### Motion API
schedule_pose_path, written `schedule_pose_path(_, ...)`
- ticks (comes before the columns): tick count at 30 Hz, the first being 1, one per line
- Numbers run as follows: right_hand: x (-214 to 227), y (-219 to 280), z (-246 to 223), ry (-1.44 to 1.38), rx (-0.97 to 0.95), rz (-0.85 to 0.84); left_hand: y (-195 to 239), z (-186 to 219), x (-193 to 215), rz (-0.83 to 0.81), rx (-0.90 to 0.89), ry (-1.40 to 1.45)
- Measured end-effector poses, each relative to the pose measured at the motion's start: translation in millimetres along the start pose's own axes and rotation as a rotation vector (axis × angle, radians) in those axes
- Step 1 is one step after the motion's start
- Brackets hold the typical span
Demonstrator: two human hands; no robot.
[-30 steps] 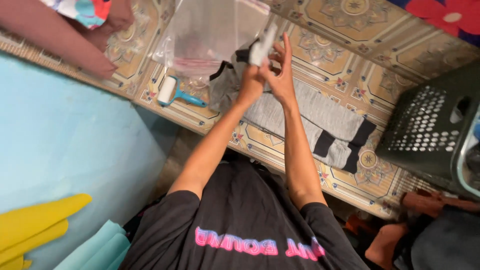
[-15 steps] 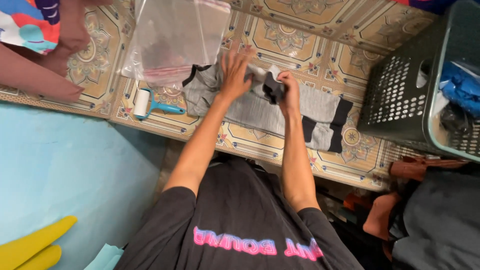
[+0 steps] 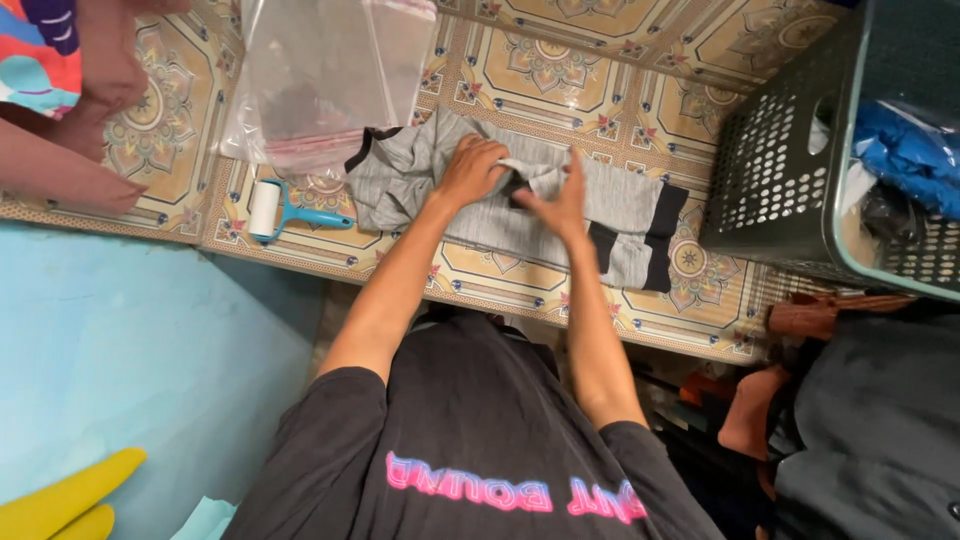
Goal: The person uses a lint roller on a grey t-shirt laid on a patterned table, then folds the t-shirt by hand into a compact rectangle. The lint roller is set aside, and the folded shirt remains on the table.
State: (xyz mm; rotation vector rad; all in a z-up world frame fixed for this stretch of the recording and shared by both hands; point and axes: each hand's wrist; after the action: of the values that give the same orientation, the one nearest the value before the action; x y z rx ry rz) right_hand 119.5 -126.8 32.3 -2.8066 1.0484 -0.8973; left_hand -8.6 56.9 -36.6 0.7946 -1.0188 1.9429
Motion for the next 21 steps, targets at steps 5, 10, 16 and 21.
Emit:
schedule_pose_path(5,-60.1,15.7,-6.4,0.001,-0.375,0.11,-11.1,25.3,24.5,-0.059,0.128,0.166)
schedule_pose_path(10,-41.1,10.1,45.7,-0.25,-0.479,0.296,-19.9,62.0,86.0,-0.074,0.214,0.238)
schedule_pose_path(16,56.2,15.5,54.0,-0.85,-0.558,0.121,-28.5,45.6,43.8,-0.023,0.169,0.225)
schedule_pose_path(21,70.0,25.1,139.8,-0.697,-0.888,0.328,-19.2,61.3,0.3,0.132,0.171,-0.016)
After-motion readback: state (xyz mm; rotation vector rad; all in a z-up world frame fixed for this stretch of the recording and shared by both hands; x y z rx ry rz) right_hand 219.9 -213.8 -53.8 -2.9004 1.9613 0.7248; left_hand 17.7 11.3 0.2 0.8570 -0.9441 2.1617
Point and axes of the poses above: each hand's wrist, its own y-axis away from the middle knuckle, its own x-axis out of the back of the hand, z = x × y, and after that the axes turned 4 degrees about -x, right-handed
